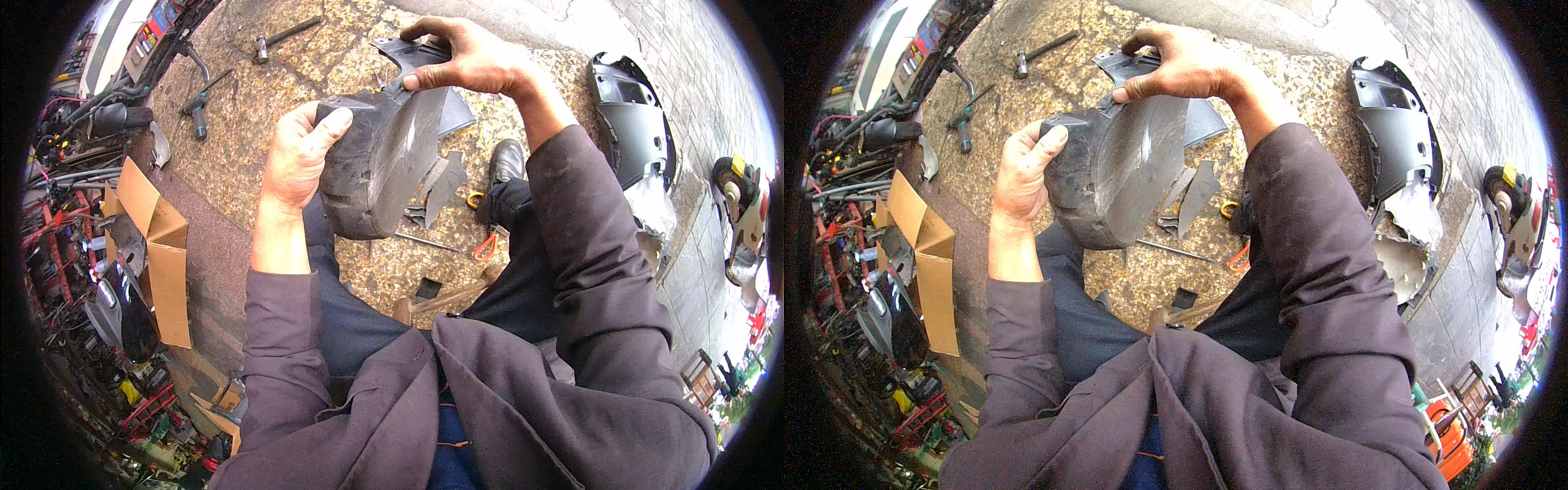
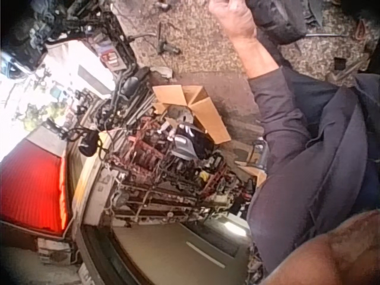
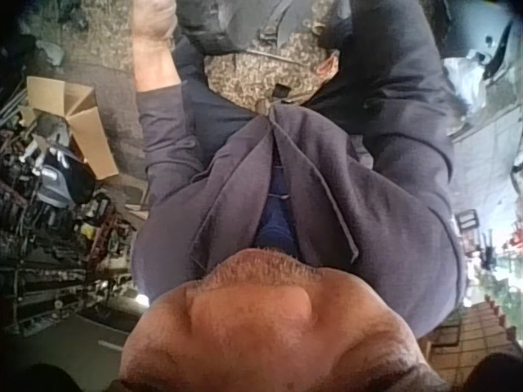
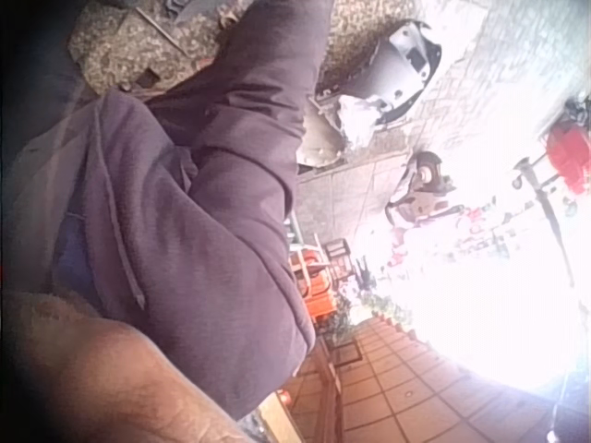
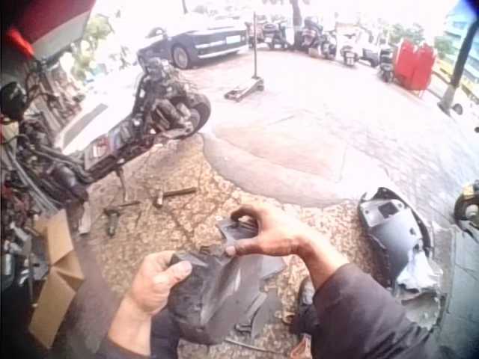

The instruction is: The person uses a cordless drill to remove fasteners from a moped's bodywork, then detaches and separates plastic panels by hand. The removed parts are placed on the floor and a cardboard box.

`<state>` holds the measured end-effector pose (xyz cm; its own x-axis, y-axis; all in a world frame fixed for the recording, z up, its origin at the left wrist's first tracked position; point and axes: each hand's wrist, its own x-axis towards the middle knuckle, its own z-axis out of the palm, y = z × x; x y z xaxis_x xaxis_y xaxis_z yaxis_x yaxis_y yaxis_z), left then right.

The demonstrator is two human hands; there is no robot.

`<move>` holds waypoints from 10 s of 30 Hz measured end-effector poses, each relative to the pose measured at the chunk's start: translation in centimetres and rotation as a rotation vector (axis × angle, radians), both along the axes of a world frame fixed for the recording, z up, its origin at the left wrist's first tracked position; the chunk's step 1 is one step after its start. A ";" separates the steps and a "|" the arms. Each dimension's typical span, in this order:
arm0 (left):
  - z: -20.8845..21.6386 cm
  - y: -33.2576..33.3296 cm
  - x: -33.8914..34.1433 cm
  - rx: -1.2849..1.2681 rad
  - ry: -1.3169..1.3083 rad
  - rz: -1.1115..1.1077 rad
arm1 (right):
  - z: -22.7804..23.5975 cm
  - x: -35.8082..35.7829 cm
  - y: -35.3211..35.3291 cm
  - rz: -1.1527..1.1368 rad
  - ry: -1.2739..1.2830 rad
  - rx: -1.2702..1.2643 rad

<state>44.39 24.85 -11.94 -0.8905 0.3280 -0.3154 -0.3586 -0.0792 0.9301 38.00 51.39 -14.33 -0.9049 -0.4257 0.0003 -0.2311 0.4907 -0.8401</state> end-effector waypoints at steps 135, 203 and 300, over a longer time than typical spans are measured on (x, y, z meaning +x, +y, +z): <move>1.4 -5.0 -0.9 0.292 0.240 0.412 | 2.7 2.4 -0.8 -0.626 -0.471 -0.734; 0.4 -6.5 -1.0 0.321 0.188 0.383 | 3.9 1.6 -1.4 -0.760 -0.680 -0.842; 0.8 -6.1 -1.7 -0.630 0.887 0.903 | -0.1 2.2 -6.2 -0.723 -0.529 -0.971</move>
